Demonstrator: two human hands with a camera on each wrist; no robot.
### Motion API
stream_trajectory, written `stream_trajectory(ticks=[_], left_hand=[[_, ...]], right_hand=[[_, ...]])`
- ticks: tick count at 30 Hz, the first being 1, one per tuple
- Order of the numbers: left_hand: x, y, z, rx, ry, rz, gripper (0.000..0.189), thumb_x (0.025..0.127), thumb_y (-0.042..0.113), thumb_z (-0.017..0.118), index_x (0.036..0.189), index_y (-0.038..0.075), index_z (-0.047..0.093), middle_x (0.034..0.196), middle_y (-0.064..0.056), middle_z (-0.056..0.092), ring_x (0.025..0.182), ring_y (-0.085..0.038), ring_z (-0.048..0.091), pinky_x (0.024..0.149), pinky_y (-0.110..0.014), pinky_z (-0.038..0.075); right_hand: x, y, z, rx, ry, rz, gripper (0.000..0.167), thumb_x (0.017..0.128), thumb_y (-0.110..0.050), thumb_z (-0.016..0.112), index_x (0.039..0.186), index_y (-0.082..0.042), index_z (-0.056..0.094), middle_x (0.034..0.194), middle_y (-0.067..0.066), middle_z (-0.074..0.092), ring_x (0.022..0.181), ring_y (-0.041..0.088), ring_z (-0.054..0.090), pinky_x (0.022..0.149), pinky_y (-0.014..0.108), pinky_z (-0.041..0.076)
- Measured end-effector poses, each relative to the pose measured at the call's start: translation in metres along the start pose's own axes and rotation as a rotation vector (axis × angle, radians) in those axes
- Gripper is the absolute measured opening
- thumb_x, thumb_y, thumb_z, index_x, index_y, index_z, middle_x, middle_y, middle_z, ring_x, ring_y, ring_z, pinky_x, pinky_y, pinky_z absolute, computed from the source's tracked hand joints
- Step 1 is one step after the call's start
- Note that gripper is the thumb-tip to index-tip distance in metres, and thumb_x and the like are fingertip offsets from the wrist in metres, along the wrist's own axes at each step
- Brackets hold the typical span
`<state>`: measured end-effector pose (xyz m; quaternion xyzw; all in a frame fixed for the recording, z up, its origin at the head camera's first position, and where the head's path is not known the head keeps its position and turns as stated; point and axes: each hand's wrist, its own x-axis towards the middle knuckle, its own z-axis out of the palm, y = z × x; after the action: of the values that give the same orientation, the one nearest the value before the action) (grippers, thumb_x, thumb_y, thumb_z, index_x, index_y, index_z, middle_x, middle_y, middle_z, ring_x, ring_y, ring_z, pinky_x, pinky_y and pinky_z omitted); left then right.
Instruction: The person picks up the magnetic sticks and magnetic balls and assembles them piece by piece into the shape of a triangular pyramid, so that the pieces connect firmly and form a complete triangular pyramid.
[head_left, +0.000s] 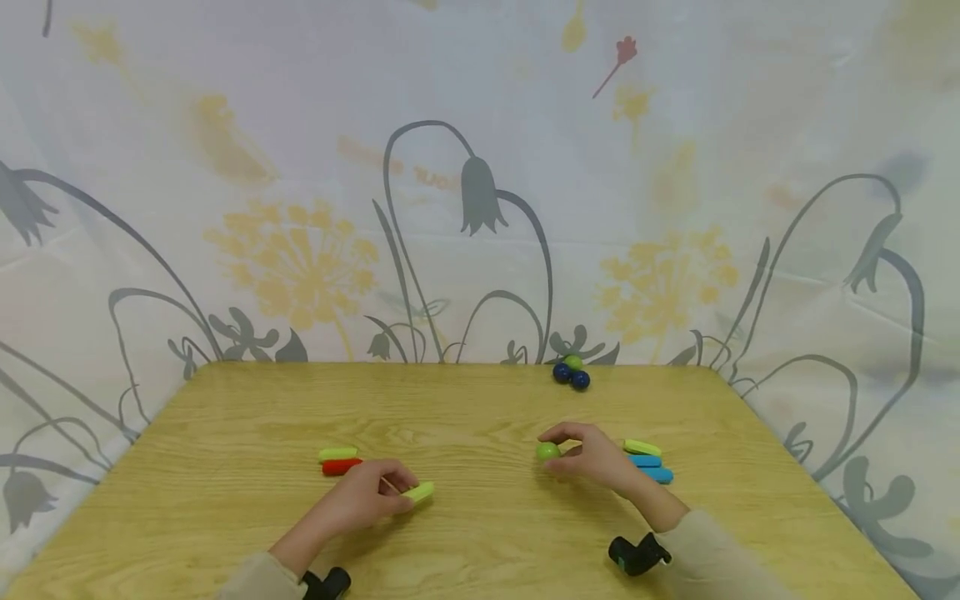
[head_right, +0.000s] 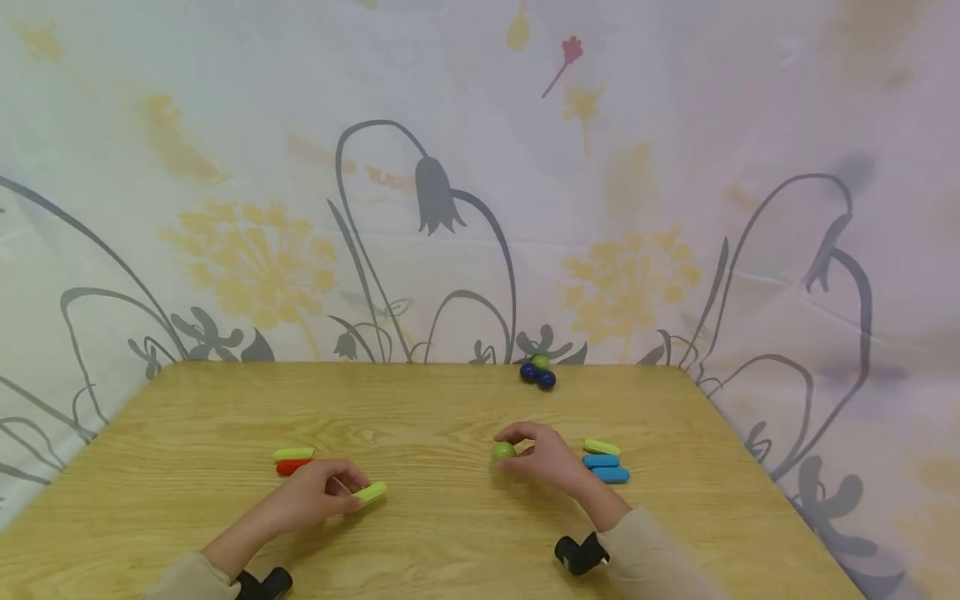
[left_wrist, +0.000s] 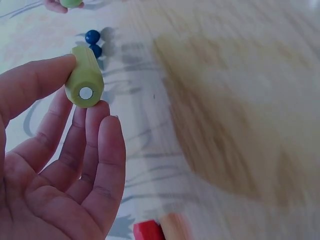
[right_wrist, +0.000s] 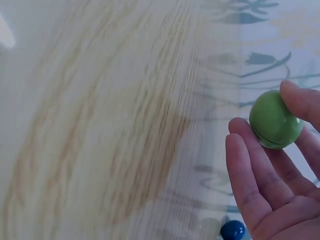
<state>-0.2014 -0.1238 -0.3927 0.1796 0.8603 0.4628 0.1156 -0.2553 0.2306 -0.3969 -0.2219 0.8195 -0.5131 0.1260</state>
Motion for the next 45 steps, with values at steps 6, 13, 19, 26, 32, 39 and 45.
stream_trajectory(ticks=[6, 13, 19, 26, 32, 39, 45], left_hand=[[0.007, 0.001, 0.008, -0.024, -0.027, 0.033, 0.017, 0.080, 0.009, 0.073, 0.094, 0.003, 0.066, 0.084, -0.002, 0.058, 0.074, -0.016, 0.055, 0.061, -0.030, 0.047], [0.011, 0.007, 0.014, -0.032, -0.037, 0.030, 0.017, 0.080, 0.009, 0.072, 0.094, 0.003, 0.065, 0.084, -0.002, 0.058, 0.073, -0.016, 0.055, 0.060, -0.031, 0.047], [0.017, 0.008, 0.021, -0.032, -0.043, 0.048, 0.017, 0.081, 0.009, 0.073, 0.095, 0.003, 0.066, 0.085, -0.001, 0.059, 0.074, -0.015, 0.056, 0.063, -0.029, 0.048], [0.020, 0.012, 0.027, -0.048, -0.048, 0.043, 0.017, 0.080, 0.009, 0.073, 0.095, 0.002, 0.065, 0.084, -0.002, 0.058, 0.074, -0.016, 0.056, 0.060, -0.029, 0.048], [0.022, 0.017, 0.031, -0.041, -0.047, 0.047, 0.017, 0.081, 0.010, 0.073, 0.094, 0.003, 0.065, 0.083, -0.001, 0.059, 0.073, -0.015, 0.057, 0.061, -0.029, 0.048], [0.025, 0.018, 0.039, -0.037, -0.051, 0.060, 0.014, 0.081, 0.008, 0.072, 0.092, 0.002, 0.064, 0.080, -0.001, 0.057, 0.071, -0.015, 0.055, 0.058, -0.027, 0.047], [0.024, 0.020, 0.040, -0.034, -0.072, 0.023, 0.014, 0.082, 0.009, 0.071, 0.092, 0.003, 0.064, 0.080, -0.001, 0.057, 0.070, -0.015, 0.055, 0.057, -0.028, 0.046]], right_hand=[[0.001, 0.000, 0.012, 0.063, -0.026, 0.050, 0.044, 0.085, -0.014, 0.069, 0.120, 0.008, 0.054, 0.112, 0.017, 0.052, 0.079, 0.028, 0.064, 0.064, 0.038, 0.053], [0.006, -0.006, 0.028, 0.042, -0.070, 0.079, 0.037, 0.084, -0.014, 0.071, 0.114, 0.003, 0.058, 0.107, 0.012, 0.056, 0.080, 0.023, 0.063, 0.064, 0.037, 0.053], [0.010, -0.010, 0.038, -0.004, -0.101, 0.045, 0.032, 0.083, -0.011, 0.071, 0.110, 0.001, 0.061, 0.100, 0.008, 0.058, 0.078, 0.021, 0.062, 0.062, 0.034, 0.052], [0.018, -0.014, 0.050, -0.023, -0.119, 0.013, 0.028, 0.082, -0.010, 0.072, 0.106, -0.002, 0.061, 0.098, 0.006, 0.056, 0.075, 0.018, 0.060, 0.060, 0.029, 0.050], [0.022, -0.017, 0.062, -0.007, -0.139, -0.005, 0.027, 0.080, -0.007, 0.073, 0.103, 0.000, 0.062, 0.091, 0.005, 0.057, 0.070, 0.016, 0.061, 0.059, 0.029, 0.051], [0.027, -0.019, 0.072, -0.014, -0.165, -0.004, 0.025, 0.081, -0.005, 0.072, 0.103, -0.002, 0.061, 0.093, 0.004, 0.057, 0.066, 0.014, 0.058, 0.056, 0.026, 0.048], [0.029, -0.022, 0.072, -0.013, -0.175, -0.009, 0.027, 0.081, -0.003, 0.071, 0.105, -0.001, 0.061, 0.094, 0.005, 0.056, 0.067, 0.014, 0.057, 0.057, 0.025, 0.048]])
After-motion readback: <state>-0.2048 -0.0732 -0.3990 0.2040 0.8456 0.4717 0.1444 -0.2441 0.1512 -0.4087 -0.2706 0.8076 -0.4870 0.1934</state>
